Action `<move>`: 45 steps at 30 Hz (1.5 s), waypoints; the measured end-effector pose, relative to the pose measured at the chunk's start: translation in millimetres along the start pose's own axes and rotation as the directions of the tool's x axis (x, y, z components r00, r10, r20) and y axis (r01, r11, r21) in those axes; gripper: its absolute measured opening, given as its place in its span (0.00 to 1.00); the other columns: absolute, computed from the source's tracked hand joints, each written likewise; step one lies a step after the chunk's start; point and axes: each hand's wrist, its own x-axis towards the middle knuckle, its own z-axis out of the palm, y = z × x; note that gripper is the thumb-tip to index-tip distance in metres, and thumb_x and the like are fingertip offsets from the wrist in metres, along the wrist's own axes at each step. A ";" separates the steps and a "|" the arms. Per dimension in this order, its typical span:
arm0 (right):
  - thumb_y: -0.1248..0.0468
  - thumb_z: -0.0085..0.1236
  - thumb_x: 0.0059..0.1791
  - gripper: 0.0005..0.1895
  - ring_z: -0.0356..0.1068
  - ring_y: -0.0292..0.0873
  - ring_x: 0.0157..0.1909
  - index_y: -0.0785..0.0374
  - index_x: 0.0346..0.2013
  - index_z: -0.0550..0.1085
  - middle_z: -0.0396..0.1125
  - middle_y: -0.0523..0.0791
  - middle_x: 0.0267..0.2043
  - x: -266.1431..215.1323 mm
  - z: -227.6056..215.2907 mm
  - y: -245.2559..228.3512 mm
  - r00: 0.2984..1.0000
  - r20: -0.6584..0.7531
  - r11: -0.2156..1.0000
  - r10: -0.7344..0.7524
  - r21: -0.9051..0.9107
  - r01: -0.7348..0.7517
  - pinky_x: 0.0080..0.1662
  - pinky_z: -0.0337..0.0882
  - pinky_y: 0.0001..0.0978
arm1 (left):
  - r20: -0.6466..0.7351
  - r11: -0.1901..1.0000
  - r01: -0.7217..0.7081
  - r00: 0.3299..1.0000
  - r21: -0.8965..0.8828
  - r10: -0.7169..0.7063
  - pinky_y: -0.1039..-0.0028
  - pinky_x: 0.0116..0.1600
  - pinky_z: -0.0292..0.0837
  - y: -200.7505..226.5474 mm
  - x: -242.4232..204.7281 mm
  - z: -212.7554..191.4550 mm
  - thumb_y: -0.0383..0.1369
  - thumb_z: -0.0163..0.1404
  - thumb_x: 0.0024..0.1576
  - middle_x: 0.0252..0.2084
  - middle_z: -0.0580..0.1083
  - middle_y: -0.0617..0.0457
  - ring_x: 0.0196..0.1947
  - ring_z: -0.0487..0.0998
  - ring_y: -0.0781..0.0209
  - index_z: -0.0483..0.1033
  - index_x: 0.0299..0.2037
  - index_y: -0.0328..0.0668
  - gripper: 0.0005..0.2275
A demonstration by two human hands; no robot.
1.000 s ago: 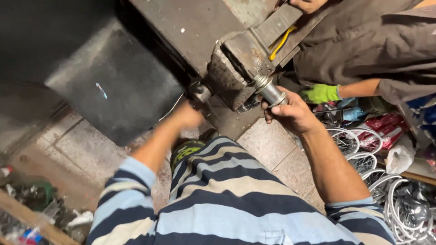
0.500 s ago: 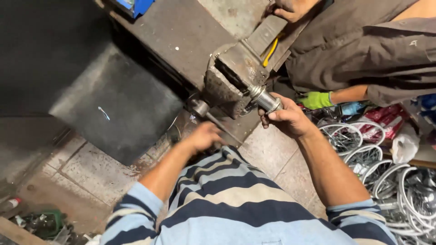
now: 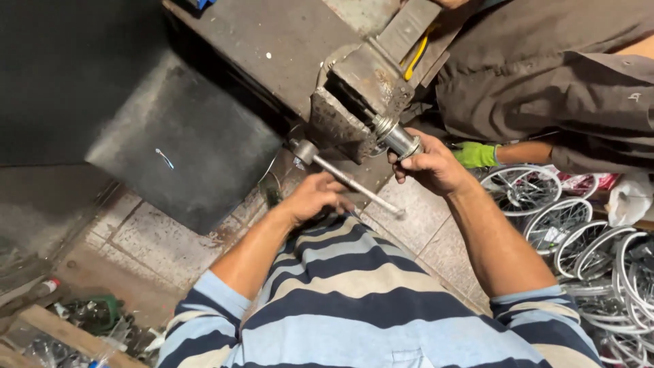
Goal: The person uses a wrench to loosen and tighten a nut on a bicycle hub held in a bench vise. They repeatedly adjust the hub and the vise, occasionally removing the hub to inspect it before re-securing it.
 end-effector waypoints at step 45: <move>0.75 0.58 0.38 0.26 0.75 0.53 0.25 0.74 0.51 0.69 0.67 0.59 0.34 -5.9 17.7 2.3 0.998 -0.058 1.000 0.018 -0.012 -0.019 0.29 0.81 0.47 | 0.122 0.906 -0.233 0.972 0.354 0.202 0.76 0.21 0.62 85.6 -53.3 52.5 0.28 0.42 0.58 0.26 0.79 0.37 0.16 0.72 0.59 0.77 0.54 0.31 0.17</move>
